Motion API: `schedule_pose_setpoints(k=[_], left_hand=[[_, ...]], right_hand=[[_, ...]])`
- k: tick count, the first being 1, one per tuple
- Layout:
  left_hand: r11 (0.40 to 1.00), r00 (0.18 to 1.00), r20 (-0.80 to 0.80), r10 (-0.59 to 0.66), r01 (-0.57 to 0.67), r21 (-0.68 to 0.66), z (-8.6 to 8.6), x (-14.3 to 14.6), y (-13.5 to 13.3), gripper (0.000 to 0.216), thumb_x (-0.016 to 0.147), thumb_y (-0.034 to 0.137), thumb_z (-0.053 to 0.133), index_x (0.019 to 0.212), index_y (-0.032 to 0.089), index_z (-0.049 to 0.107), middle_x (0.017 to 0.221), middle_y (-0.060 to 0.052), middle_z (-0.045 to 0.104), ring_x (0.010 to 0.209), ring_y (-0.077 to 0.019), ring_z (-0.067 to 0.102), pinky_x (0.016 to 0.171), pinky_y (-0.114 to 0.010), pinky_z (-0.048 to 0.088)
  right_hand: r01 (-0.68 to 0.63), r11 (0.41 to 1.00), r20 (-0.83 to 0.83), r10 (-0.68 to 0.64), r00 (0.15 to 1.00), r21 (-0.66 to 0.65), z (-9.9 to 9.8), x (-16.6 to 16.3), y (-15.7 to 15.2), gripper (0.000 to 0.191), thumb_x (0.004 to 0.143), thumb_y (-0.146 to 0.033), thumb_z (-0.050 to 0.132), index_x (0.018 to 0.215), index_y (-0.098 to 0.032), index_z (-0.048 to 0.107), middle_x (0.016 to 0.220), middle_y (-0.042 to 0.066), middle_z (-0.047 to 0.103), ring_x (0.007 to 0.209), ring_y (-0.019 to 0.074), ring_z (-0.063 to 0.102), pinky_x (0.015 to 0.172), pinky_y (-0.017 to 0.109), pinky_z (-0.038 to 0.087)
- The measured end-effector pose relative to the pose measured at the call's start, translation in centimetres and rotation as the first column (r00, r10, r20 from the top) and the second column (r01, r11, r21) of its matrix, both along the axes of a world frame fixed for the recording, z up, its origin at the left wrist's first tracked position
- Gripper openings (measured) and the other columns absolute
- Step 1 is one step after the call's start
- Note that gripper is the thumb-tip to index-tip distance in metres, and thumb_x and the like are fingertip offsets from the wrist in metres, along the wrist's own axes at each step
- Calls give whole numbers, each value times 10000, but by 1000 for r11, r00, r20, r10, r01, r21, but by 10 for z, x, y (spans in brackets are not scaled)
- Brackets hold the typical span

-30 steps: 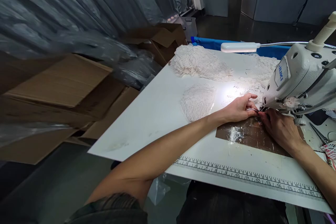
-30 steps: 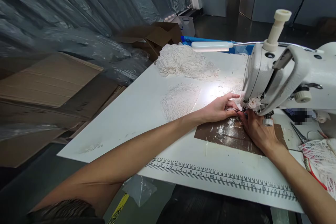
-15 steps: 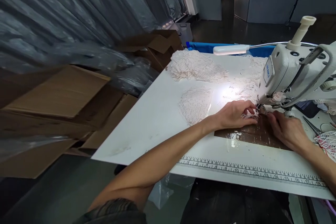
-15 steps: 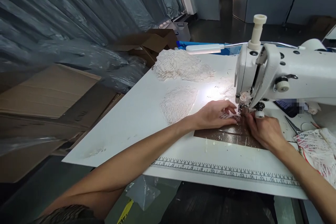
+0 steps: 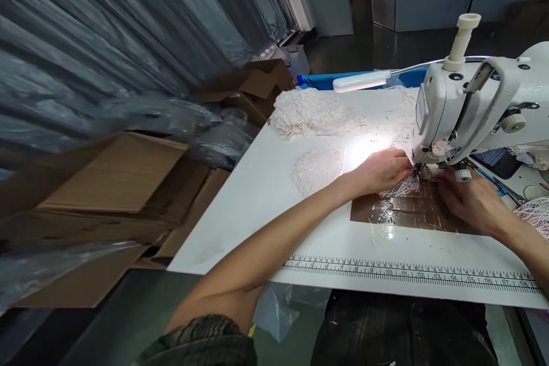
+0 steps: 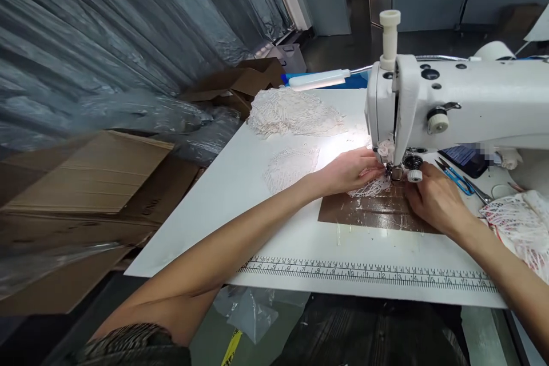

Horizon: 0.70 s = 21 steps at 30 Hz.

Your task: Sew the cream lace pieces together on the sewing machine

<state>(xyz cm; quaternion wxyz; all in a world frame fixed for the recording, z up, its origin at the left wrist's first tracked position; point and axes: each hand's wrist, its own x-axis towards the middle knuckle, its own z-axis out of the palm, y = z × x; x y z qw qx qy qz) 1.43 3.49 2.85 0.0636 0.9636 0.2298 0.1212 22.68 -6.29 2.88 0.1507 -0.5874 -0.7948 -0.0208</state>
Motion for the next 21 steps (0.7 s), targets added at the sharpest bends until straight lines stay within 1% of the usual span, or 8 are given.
schedule_pose_setpoints(k=[3, 5, 7, 10, 12, 15, 18, 21], left_hand=[[1000, 1000, 18, 20, -19, -4, -2, 3, 0, 164, 922, 227, 561, 935, 148, 705, 939, -77, 686, 832, -181, 634, 690, -308, 498], [999, 993, 113, 21, -18, -27, 3, -2, -5, 162, 905, 244, 578, 852, 161, 706, 905, -66, 688, 813, -179, 633, 716, -339, 501], [988, 971, 237, -43, 76, -132, 12, -10, -12, 235, 897, 293, 595, 710, 176, 678, 837, -33, 691, 769, -153, 634, 761, -353, 508], [914, 924, 343, -171, 278, -294, 20, -23, -22, 328, 906, 342, 606, 625, 176, 643, 770, -9, 698, 709, -109, 637, 794, -322, 520], [927, 918, 348, -191, 285, -243, 14, -27, -22, 232, 898, 351, 621, 775, 166, 687, 843, -42, 711, 781, -134, 653, 778, -315, 528], [973, 948, 254, -192, 217, -75, -5, -24, -15, 175, 907, 291, 592, 964, 153, 685, 936, -84, 697, 867, -173, 645, 753, -324, 534], [987, 963, 219, -159, 161, 9, -20, -18, -8, 184, 935, 216, 512, 881, 170, 683, 879, -64, 676, 808, -153, 629, 717, -311, 533], [991, 922, 370, -116, 135, -26, -21, -14, -7, 190, 924, 216, 512, 827, 159, 666, 885, -64, 665, 801, -136, 625, 685, -284, 551]], right_hand=[[-107, 994, -80, 105, 991, -13, -8, -8, -1, 365, 935, -294, 393, 1115, -182, 690, 990, 121, 654, 644, 182, 576, 527, 286, 432], [-182, 983, -126, 179, 976, -9, -12, -7, -1, 391, 923, -266, 391, 1178, -206, 680, 1067, 126, 639, 684, 176, 590, 550, 281, 462], [-189, 981, -193, 178, 965, -38, -15, -4, -2, 399, 915, -260, 394, 1173, -201, 693, 1059, 132, 630, 704, 173, 605, 576, 283, 489], [-106, 988, -310, 66, 948, -112, -17, 0, -2, 387, 912, -287, 407, 1124, -193, 717, 1029, 118, 637, 721, 175, 630, 612, 292, 516], [-70, 988, -349, 17, 937, -137, -17, 1, -2, 374, 902, -287, 420, 1095, -201, 729, 1027, 104, 649, 729, 178, 639, 622, 295, 520], [-54, 990, -364, 2, 932, -133, -18, -1, -2, 357, 891, -303, 445, 1080, -219, 736, 1026, 93, 659, 741, 186, 641, 593, 284, 507], [-62, 991, -375, 12, 927, -120, -20, -2, -3, 348, 895, -315, 454, 1078, -224, 736, 1025, 89, 662, 769, 192, 640, 599, 280, 506], [-69, 991, -391, 18, 920, -117, -21, -2, -4, 347, 895, -318, 456, 1080, -222, 734, 1009, 87, 660, 759, 187, 638, 614, 287, 511]])
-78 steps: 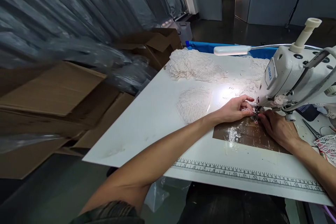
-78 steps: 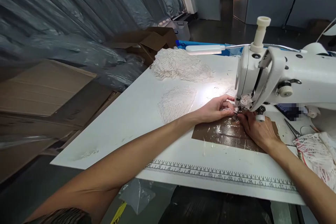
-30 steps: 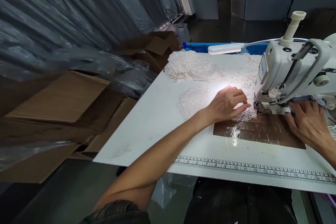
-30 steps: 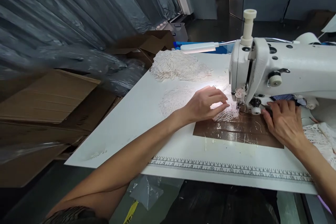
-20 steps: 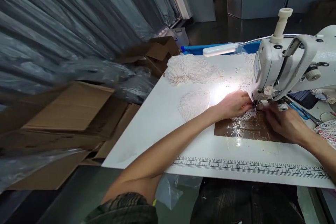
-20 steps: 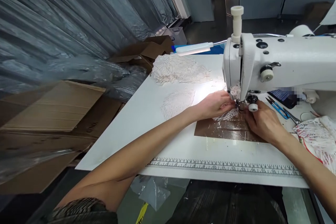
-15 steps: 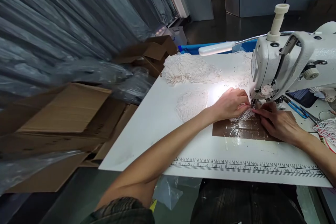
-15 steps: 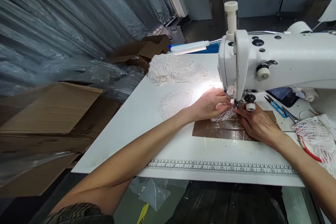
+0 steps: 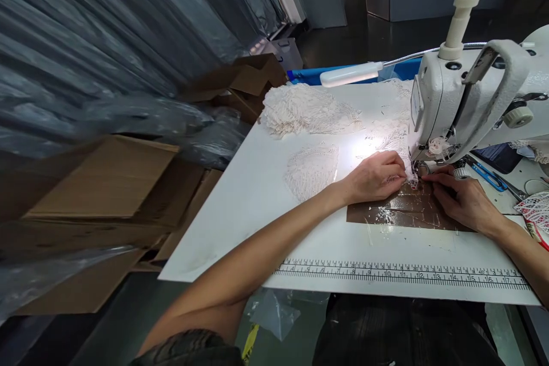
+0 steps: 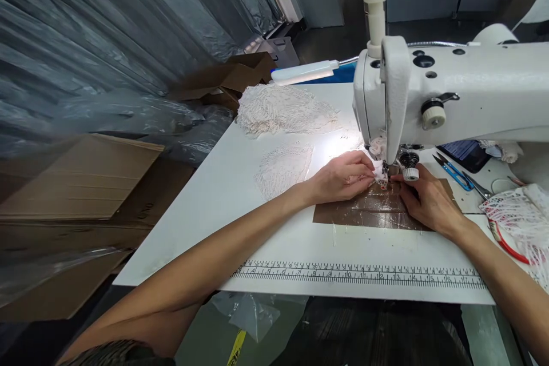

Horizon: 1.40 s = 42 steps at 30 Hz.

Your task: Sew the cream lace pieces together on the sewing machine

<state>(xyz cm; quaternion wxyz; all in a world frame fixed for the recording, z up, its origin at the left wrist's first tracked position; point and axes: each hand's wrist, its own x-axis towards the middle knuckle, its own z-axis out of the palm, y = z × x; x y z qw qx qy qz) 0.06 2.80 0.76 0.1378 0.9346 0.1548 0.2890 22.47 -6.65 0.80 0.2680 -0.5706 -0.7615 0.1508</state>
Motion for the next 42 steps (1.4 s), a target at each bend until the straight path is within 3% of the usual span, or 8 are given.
schedule_pose_setpoints(k=[4, 10, 17, 22, 26, 31, 36, 42], left_hand=[[998, 989, 149, -19, 27, -56, 2, 4, -4, 172, 909, 199, 521, 809, 153, 652, 884, -57, 688, 814, -122, 652, 706, -268, 575], [987, 1000, -27, 7, -2, 158, -9, 7, -10, 222, 924, 152, 442, 831, 156, 643, 852, -47, 719, 735, -140, 636, 688, -307, 514], [979, 996, -91, 25, -6, 205, -9, 4, -11, 191, 958, 227, 473, 907, 181, 651, 926, -23, 724, 782, -136, 618, 733, -315, 447], [976, 996, -79, 31, -13, 215, -11, 3, -12, 237, 997, 226, 448, 913, 195, 668, 953, -17, 723, 781, -123, 608, 741, -314, 441], [979, 998, -54, 34, -23, 204, -12, 3, -13, 220, 1002, 217, 446, 939, 193, 655, 998, -35, 708, 850, -123, 627, 782, -320, 455], [975, 996, -63, 58, -43, 219, -12, 3, -13, 190, 1002, 225, 462, 945, 196, 640, 996, -30, 704, 816, -119, 606, 765, -312, 435], [970, 996, -87, 34, -12, 243, -12, 3, -13, 213, 1012, 216, 443, 922, 193, 635, 984, -12, 718, 811, -112, 595, 765, -299, 405], [965, 995, -95, 34, -8, 264, -11, 4, -13, 227, 1006, 202, 438, 923, 199, 649, 963, -9, 727, 797, -123, 589, 751, -316, 396]], right_hand=[[4, 1000, -7, -4, 1000, 8, -1, 1, 0, 356, 900, -308, 447, 1098, -210, 726, 977, 90, 652, 714, 174, 634, 616, 293, 517], [-109, 983, 66, 100, 993, 147, -3, -1, 1, 372, 922, -236, 426, 1177, -231, 697, 999, 99, 628, 784, 188, 627, 683, 328, 551], [-206, 959, 232, 158, 960, 197, -8, 0, 1, 391, 921, -213, 432, 1216, -213, 690, 1029, 127, 624, 841, 231, 614, 719, 385, 564], [-162, 979, 125, 147, 981, 121, -3, -1, 0, 379, 921, -235, 434, 1195, -221, 697, 1069, 120, 631, 910, 239, 622, 794, 393, 551], [-34, 999, -74, 31, 997, -30, 1, -1, -1, 361, 922, -266, 446, 1196, -253, 681, 1114, 88, 645, 954, 218, 642, 831, 368, 538], [57, 992, -124, -70, 990, -109, 3, -3, -2, 379, 909, -263, 427, 1191, -258, 681, 1119, 76, 662, 974, 228, 645, 876, 406, 511], [46, 996, -95, -54, 994, -82, 4, -4, -4, 360, 894, -262, 447, 1146, -222, 701, 1068, 84, 665, 904, 221, 650, 794, 370, 533], [-43, 996, 12, 43, 999, 79, -9, 0, -6, 357, 914, -283, 442, 1144, -234, 711, 1044, 103, 617, 872, 211, 633, 793, 381, 537]])
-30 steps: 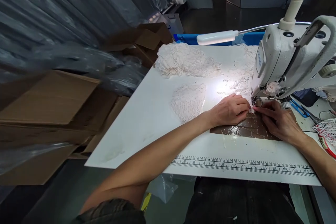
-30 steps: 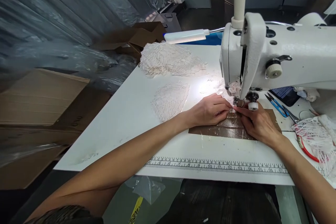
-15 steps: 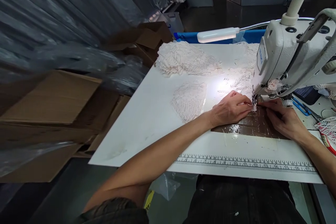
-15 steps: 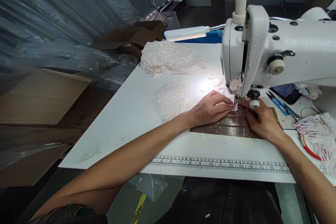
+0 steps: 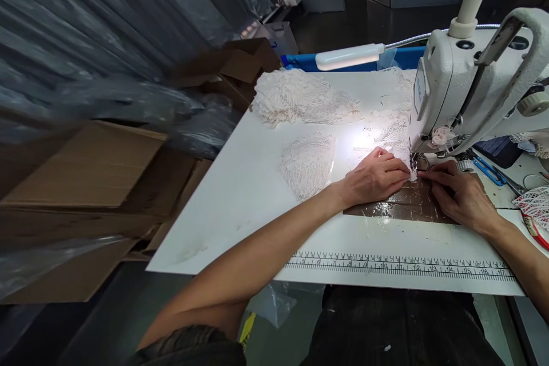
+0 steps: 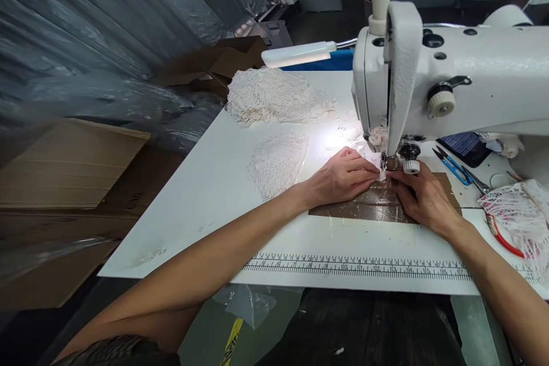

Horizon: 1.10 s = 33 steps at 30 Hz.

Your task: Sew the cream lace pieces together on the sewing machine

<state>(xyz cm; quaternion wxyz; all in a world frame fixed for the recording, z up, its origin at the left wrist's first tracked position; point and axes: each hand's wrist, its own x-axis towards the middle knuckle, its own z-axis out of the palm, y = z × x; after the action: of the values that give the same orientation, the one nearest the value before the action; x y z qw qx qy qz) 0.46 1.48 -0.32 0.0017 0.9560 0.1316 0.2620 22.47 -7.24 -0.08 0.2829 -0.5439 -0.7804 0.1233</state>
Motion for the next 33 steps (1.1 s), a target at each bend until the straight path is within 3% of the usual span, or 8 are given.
schedule_pose_setpoints(k=[4, 9, 18, 28, 33], left_hand=[[1000, 1000, -30, 9, -9, -1, 2, 0, 0, 253, 1004, 195, 418, 916, 204, 656, 976, -12, 727, 792, -128, 589, 763, -329, 397], [1000, 995, -97, -21, 22, 6, 7, -1, 0, 265, 983, 190, 408, 910, 197, 663, 1018, -27, 724, 794, -137, 588, 801, -345, 405], [996, 998, -60, -11, 16, 87, 8, -4, -5, 242, 964, 221, 433, 907, 182, 665, 1010, -12, 721, 798, -140, 620, 965, -395, 409], [1000, 988, -156, 16, -17, -9, 9, -9, -2, 250, 951, 275, 458, 1036, 200, 681, 1176, -61, 669, 919, -183, 628, 1029, -474, 401], [999, 981, -190, 41, -42, -2, 11, -9, -2, 303, 973, 315, 423, 1064, 161, 668, 1229, -83, 641, 922, -197, 615, 1020, -478, 392]], right_hand=[[-70, 996, 92, 65, 994, 56, -2, -1, 0, 385, 931, -253, 419, 1206, -246, 690, 1024, 117, 597, 940, 240, 603, 812, 414, 541], [-149, 984, 232, 122, 965, 102, 2, -4, 1, 374, 940, -262, 428, 1196, -216, 697, 1011, 144, 617, 875, 260, 595, 749, 440, 555], [-140, 981, 371, 81, 925, 135, 6, -11, -1, 402, 916, -222, 388, 1201, -189, 670, 1011, 147, 622, 846, 255, 592, 705, 409, 550], [-78, 991, 543, 7, 840, 107, 10, -19, 0, 399, 879, -171, 389, 1213, -223, 601, 993, 140, 589, 772, 241, 541, 610, 357, 500], [-34, 992, 514, -32, 857, 118, 5, -22, 0, 424, 867, -171, 404, 1255, -208, 571, 1097, 181, 563, 813, 270, 560, 619, 391, 508]])
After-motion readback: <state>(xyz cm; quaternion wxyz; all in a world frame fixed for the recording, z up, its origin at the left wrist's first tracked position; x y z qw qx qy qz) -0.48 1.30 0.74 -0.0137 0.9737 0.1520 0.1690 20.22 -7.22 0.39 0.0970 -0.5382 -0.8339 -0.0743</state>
